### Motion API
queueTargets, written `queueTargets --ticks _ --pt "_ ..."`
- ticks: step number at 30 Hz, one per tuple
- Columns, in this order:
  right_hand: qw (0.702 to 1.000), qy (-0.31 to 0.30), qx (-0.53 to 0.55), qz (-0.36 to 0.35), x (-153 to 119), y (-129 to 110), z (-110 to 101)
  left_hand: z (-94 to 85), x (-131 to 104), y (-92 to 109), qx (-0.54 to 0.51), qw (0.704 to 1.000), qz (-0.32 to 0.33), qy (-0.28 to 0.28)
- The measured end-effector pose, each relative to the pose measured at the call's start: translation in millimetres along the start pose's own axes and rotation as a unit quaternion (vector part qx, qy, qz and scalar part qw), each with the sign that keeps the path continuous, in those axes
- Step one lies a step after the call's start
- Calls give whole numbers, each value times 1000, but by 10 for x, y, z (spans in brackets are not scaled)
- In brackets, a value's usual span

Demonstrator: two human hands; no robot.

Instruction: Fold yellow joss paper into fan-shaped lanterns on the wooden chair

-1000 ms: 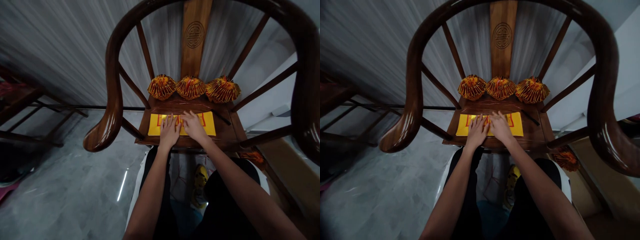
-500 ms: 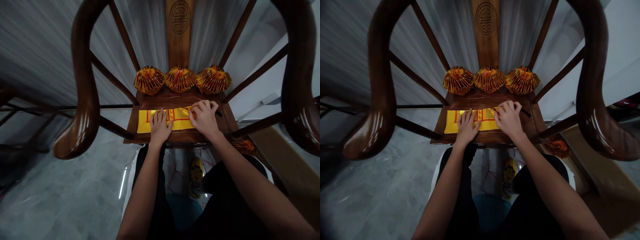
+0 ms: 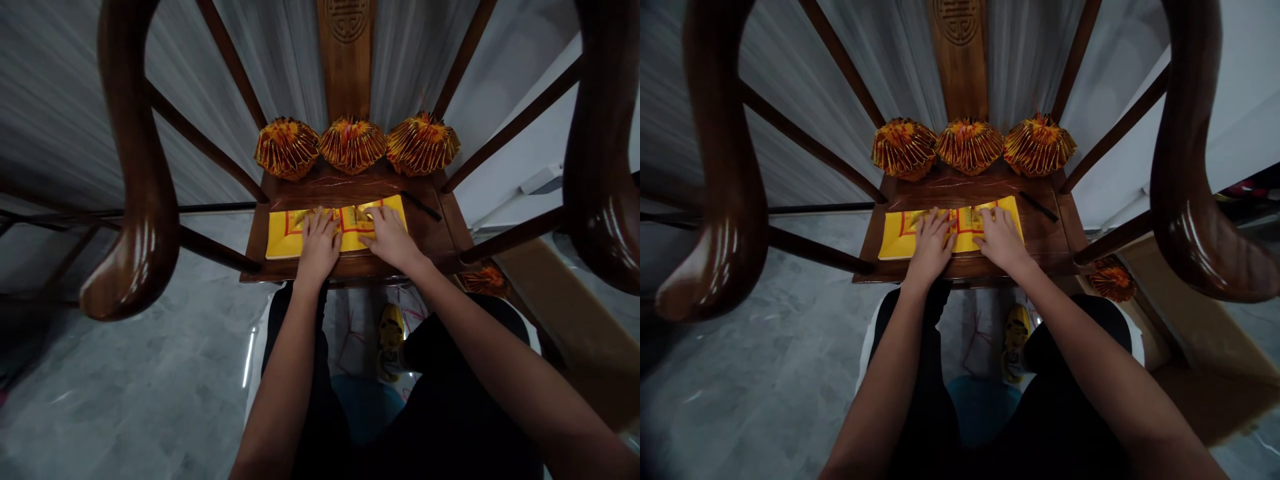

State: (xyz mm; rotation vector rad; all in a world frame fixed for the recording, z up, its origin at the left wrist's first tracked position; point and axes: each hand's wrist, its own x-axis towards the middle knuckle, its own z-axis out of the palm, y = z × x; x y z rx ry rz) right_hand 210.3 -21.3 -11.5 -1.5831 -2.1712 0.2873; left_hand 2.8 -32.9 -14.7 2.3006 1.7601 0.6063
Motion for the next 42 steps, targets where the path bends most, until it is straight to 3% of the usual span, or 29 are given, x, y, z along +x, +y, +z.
queueTargets --ticks 5,8,11,16,20,22,24,26,29,32,36,39,42 --pt "995 -51 21 88 86 67 -32 -36 -50 154 -50 998 17 -25" --pt "979 -68 120 149 163 110 -50 -65 -99 301 -59 996 32 -59" --pt "956 -55 253 141 260 140 -115 -29 -119 429 -44 996 33 -66" --pt "874 -49 483 31 394 -5 -303 135 -19 492 -60 997 -28 44" --pt "838 -16 546 12 456 -207 -206 167 67 331 -112 961 -167 189" --pt "859 -24 510 16 466 -265 -40 120 49 200 -132 926 -234 263" --pt "902 -54 428 6 447 -302 147 44 -10 65 -130 900 -285 303" --pt "938 -95 331 -25 395 -337 300 -39 -87 -59 -106 886 -329 309" --pt "968 -128 203 -75 285 -399 414 -120 -191 -228 -81 884 -356 290" --pt "981 -123 112 -97 189 -445 430 -135 -272 -397 -85 901 -332 268" --pt "984 -94 59 -141 120 -456 435 -179 -371 -539 -110 904 -304 281" --pt "982 -82 58 -157 101 -465 474 -264 -385 -451 -80 919 -266 280" --pt "981 -85 71 -160 107 -507 540 -283 -278 -216 -42 963 -151 217"
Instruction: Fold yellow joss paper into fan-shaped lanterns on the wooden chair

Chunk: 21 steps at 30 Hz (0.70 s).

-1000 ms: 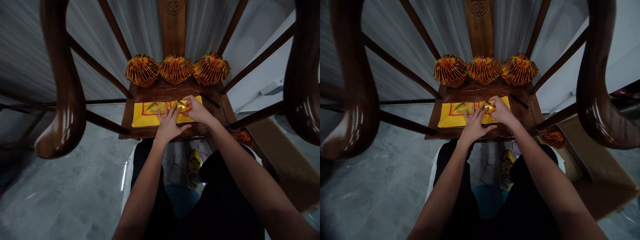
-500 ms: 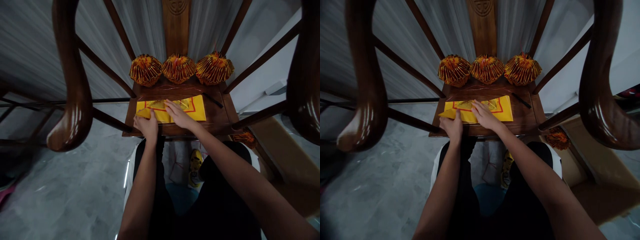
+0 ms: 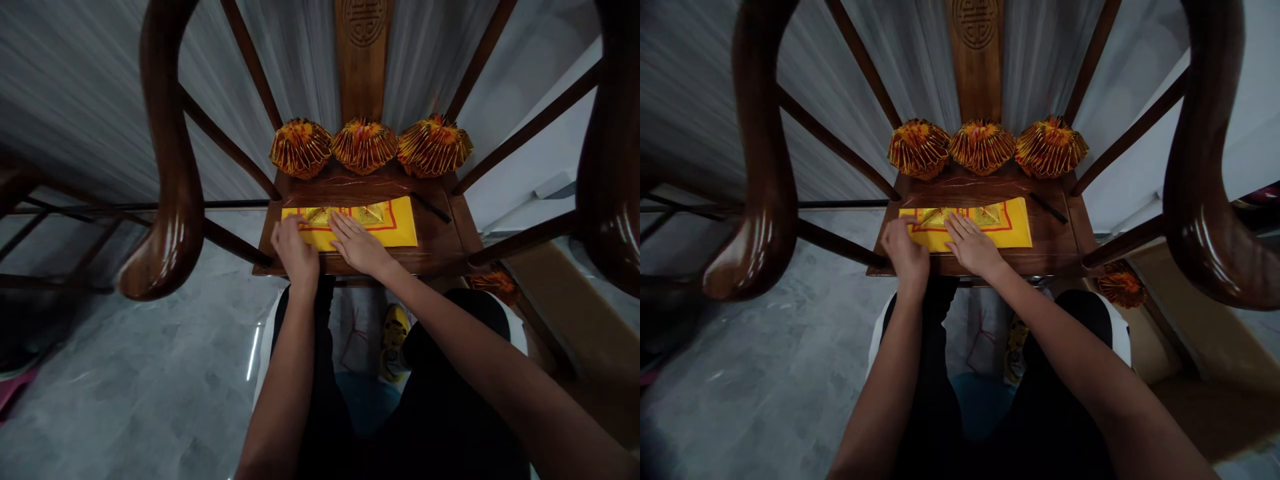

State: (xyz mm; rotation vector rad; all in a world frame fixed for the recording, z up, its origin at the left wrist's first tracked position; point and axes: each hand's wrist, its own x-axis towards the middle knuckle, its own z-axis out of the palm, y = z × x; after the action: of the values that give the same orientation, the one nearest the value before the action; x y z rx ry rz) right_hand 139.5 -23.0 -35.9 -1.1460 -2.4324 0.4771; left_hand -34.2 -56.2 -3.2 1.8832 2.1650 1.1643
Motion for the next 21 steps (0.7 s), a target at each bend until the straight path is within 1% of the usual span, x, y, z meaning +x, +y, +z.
queueTargets --ticks 2,3,4,5,6,8,10,11,12,14,16,19,21 --pt "1000 -5 20 2 37 -17 17 103 26 170 -21 994 68 -84" --pt "999 -8 35 0 56 -17 1 168 36 234 -25 990 80 -116" --pt "998 -12 55 -1 73 -8 -37 232 42 279 -24 987 79 -138" --pt "997 -11 75 3 84 14 -100 291 44 304 -15 986 68 -148" --pt "996 -1 88 15 86 49 -187 340 42 312 -1 987 55 -151" --pt "994 58 72 60 55 161 -412 400 30 293 28 987 48 -152" --pt "982 150 -6 110 -22 306 -652 416 20 257 51 984 61 -157" --pt "973 184 -48 130 -72 379 -758 414 17 243 59 983 67 -163" --pt "964 202 -80 150 -124 445 -845 409 18 234 64 981 71 -169" --pt "957 201 -117 171 -226 535 -956 397 24 229 67 979 69 -182" --pt "961 183 -133 156 -311 555 -992 392 34 238 64 978 65 -185" --pt "969 165 -149 109 -404 476 -969 391 41 257 56 980 67 -179" --pt "971 160 -152 92 -453 391 -939 387 39 264 54 980 71 -177"
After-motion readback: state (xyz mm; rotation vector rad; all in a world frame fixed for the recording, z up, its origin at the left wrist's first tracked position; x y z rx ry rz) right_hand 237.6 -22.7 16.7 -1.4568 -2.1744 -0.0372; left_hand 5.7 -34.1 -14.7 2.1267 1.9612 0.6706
